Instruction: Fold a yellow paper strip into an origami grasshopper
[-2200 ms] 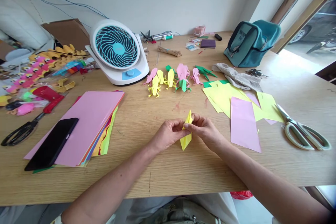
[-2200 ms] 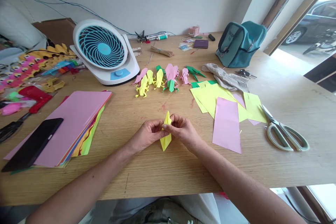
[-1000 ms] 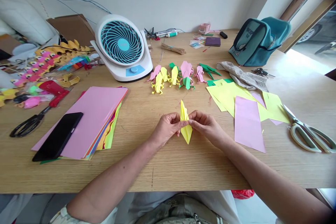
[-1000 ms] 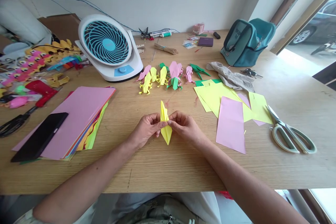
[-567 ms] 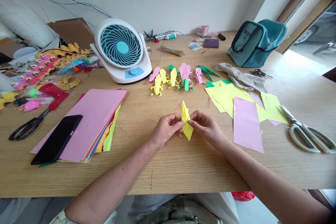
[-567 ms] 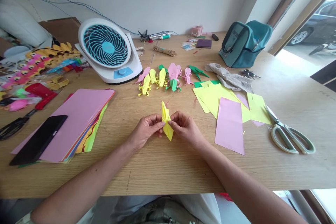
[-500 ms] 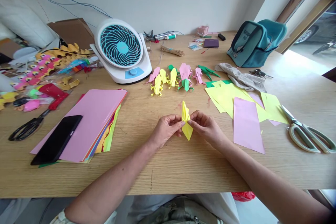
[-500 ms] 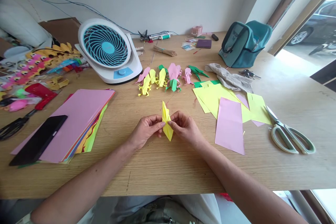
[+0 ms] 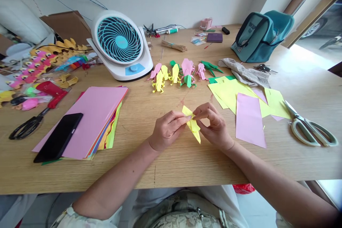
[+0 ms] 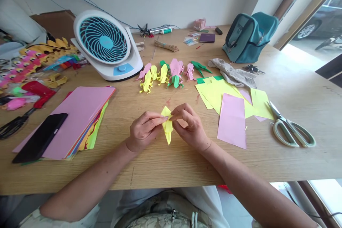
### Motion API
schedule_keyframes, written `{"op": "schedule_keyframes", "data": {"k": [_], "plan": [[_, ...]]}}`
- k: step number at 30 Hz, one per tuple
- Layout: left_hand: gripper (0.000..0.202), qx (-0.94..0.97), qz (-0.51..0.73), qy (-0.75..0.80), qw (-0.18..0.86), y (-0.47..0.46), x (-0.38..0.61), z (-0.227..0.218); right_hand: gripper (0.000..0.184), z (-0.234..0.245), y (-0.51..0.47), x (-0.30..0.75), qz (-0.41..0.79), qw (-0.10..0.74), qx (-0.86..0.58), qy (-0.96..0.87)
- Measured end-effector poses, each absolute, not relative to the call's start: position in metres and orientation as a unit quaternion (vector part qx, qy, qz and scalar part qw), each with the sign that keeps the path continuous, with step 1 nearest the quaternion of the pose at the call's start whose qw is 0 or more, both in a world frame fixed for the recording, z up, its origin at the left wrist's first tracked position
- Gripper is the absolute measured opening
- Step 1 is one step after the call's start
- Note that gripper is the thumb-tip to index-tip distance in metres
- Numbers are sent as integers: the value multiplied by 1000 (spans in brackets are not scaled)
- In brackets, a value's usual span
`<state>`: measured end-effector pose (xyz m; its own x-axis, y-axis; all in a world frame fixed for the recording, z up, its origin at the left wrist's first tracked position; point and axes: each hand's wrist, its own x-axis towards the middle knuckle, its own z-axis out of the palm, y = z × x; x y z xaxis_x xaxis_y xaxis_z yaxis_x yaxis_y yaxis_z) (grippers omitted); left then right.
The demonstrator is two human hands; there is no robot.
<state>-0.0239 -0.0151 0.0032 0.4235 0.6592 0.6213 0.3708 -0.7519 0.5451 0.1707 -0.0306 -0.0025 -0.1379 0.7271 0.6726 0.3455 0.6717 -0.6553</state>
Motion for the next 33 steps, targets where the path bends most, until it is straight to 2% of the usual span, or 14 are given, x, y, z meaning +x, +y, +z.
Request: {"op": "schedule_keyframes", "data": {"k": [4, 6, 16, 18, 21, 24, 28, 33], "plan": [[20, 853, 473, 219, 32, -9, -26, -2, 21, -1, -30, 173, 121, 557, -322, -756], [18, 854, 483, 194, -3, -5, -26, -3, 23, -1, -30, 174, 110, 557, -307, -764], [10, 863, 466, 194, -22, -6, -25, -1, 24, -2, -27, 176, 121, 542, -302, -775], [10, 853, 475, 214, 27, -7, -23, -1, 23, -2, -27, 176, 136, 538, -306, -774], [4, 812, 492, 270, 160, -9, -18, 0, 15, -3, -28, 175, 192, 530, -330, -757], [17, 738, 480, 332, 338, -9, -13, 0, 5, -7, -28, 173, 324, 504, -387, -701], [24, 642, 449, 346, 516, -5, -10, -3, 22, -14, -26, 168, 500, 489, -403, -591], [30, 592, 425, 353, 587, -4, -10, -8, 35, -16, -23, 166, 554, 492, -409, -533]]}}
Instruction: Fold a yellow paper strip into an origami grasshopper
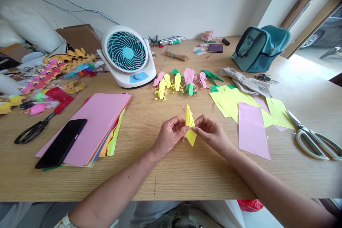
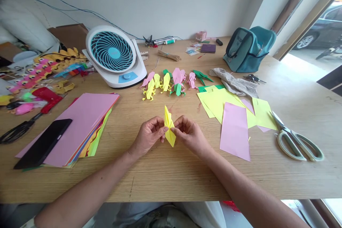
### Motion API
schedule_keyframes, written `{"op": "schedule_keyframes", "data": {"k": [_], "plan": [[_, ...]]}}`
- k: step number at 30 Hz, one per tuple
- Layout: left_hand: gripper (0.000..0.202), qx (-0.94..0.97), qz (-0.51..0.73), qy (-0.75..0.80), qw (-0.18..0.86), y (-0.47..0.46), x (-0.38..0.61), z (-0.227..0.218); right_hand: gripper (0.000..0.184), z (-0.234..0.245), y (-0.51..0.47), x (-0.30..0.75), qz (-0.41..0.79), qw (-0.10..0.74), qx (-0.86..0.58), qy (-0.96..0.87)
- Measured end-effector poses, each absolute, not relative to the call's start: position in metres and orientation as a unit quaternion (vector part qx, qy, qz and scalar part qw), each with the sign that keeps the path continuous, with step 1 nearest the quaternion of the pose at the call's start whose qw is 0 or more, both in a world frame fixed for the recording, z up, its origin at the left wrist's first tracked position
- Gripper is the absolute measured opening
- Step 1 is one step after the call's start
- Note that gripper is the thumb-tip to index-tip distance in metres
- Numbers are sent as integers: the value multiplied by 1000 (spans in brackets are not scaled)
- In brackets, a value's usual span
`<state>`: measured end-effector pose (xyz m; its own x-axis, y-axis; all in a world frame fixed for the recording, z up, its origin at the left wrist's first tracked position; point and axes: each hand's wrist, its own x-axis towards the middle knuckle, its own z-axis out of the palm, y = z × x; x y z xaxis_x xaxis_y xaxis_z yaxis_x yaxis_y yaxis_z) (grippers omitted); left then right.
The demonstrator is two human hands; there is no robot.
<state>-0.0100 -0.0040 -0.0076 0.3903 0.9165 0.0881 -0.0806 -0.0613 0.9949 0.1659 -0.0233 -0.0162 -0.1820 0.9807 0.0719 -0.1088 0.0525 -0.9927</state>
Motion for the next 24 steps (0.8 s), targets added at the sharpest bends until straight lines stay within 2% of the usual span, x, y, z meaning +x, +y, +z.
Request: {"op": "schedule_keyframes", "data": {"k": [5, 13, 20, 24], "plan": [[28, 594, 433, 374, 566, -5, -9, -7, 33, -14, -25, 165, 554, 495, -389, -545], [29, 609, 401, 402, 554, -8, -8, -4, 31, -17, -22, 161, 535, 548, -382, -516], [35, 595, 385, 407, 576, -8, -6, -4, 31, -15, -21, 163, 552, 523, -370, -533], [26, 641, 371, 410, 532, -6, -7, -6, 33, -15, -20, 163, 545, 515, -373, -547]]}}
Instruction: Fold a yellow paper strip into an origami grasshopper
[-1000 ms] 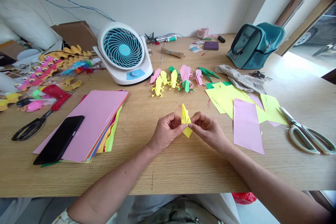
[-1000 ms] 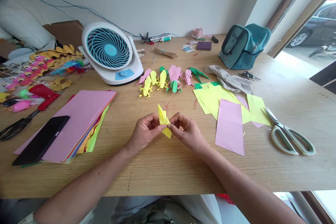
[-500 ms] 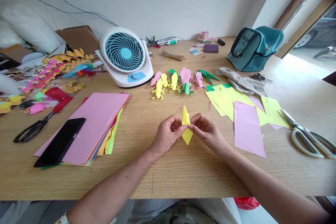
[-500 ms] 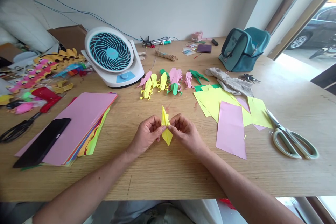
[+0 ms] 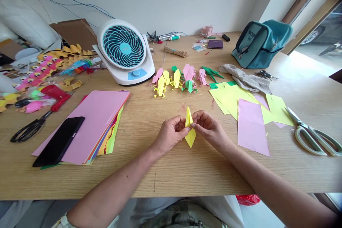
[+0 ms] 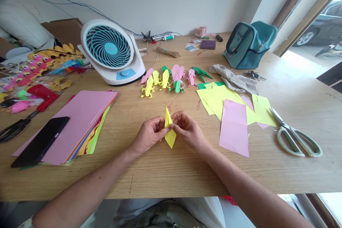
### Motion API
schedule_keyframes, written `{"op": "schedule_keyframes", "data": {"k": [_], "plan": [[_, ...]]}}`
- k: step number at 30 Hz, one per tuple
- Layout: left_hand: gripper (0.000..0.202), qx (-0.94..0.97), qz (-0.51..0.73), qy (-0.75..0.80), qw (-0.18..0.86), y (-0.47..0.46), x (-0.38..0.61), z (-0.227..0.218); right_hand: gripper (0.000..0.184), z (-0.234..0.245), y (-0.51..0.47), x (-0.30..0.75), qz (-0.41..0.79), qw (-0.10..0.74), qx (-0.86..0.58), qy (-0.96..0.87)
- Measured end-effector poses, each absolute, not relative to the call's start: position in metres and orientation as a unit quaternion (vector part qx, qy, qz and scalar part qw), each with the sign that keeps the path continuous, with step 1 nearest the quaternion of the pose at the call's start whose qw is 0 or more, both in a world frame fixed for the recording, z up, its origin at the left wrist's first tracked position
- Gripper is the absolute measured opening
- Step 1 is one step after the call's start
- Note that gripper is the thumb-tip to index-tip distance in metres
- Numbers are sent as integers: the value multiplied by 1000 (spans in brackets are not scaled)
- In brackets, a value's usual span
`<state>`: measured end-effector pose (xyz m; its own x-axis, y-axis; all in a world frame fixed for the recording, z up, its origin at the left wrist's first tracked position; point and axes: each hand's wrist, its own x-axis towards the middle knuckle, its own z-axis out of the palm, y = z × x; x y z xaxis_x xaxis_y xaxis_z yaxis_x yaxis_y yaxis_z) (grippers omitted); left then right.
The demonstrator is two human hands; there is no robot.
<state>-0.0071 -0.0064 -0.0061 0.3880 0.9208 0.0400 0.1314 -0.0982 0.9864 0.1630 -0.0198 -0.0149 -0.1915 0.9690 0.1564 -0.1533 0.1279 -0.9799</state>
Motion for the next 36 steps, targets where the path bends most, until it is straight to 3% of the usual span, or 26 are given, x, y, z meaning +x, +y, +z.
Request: {"op": "schedule_keyframes", "data": {"k": [9, 11, 16, 36], "plan": [[15, 726, 346, 405, 436, -7, -9, -2, 30, -11, -20, 165, 538, 523, -362, -553], [11, 710, 354, 392, 466, -9, -8, -2, 31, -9, -20, 166, 542, 530, -360, -544], [21, 634, 375, 360, 572, -10, -6, -6, 35, -8, -20, 166, 550, 541, -359, -525], [45, 509, 384, 391, 664, -4, -8, -9, 43, -12, -16, 166, 526, 544, -404, -513]]}}
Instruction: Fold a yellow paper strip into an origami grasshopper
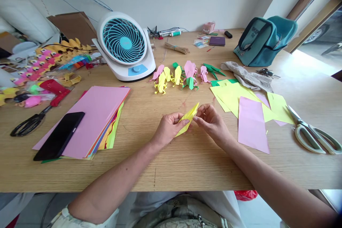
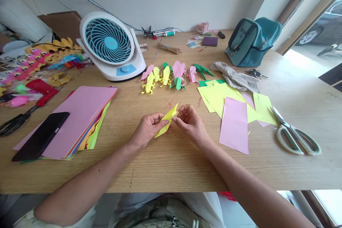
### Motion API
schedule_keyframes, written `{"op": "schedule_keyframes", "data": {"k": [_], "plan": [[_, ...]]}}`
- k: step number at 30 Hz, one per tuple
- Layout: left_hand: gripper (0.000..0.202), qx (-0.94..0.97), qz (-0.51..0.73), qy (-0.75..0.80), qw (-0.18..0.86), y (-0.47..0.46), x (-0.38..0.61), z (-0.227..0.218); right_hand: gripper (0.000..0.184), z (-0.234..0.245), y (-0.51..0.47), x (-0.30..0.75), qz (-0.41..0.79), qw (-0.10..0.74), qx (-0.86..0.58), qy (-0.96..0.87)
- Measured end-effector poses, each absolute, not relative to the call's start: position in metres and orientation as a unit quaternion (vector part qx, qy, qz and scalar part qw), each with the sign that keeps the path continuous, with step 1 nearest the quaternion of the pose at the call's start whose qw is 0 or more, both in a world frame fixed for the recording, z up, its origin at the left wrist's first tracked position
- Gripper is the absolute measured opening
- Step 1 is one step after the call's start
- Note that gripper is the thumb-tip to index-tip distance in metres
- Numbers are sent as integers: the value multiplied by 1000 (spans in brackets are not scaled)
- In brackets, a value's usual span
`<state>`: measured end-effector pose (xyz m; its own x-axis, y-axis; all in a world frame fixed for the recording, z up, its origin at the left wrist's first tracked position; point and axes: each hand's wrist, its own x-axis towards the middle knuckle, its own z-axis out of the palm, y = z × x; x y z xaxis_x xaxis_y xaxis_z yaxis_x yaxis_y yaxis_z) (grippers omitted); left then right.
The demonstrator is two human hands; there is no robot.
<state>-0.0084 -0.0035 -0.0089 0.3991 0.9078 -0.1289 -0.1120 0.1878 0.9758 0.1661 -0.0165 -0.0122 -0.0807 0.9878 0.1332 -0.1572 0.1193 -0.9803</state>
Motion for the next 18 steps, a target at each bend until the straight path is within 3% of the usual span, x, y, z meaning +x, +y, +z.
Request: {"op": "schedule_keyframes", "data": {"k": [5, 12, 18], "plan": [[45, 517, 358, 366, 686, -4, -9, -9, 46, -11, -19, 166, 586, 469, -404, -522], [36, 652, 337, 356, 578, 6, -19, -7, 43, -10, -16, 173, 534, 479, -448, -533], [31, 620, 319, 371, 613, 7, -18, -13, 45, -8, -17, 170, 542, 472, -458, -523]]}}
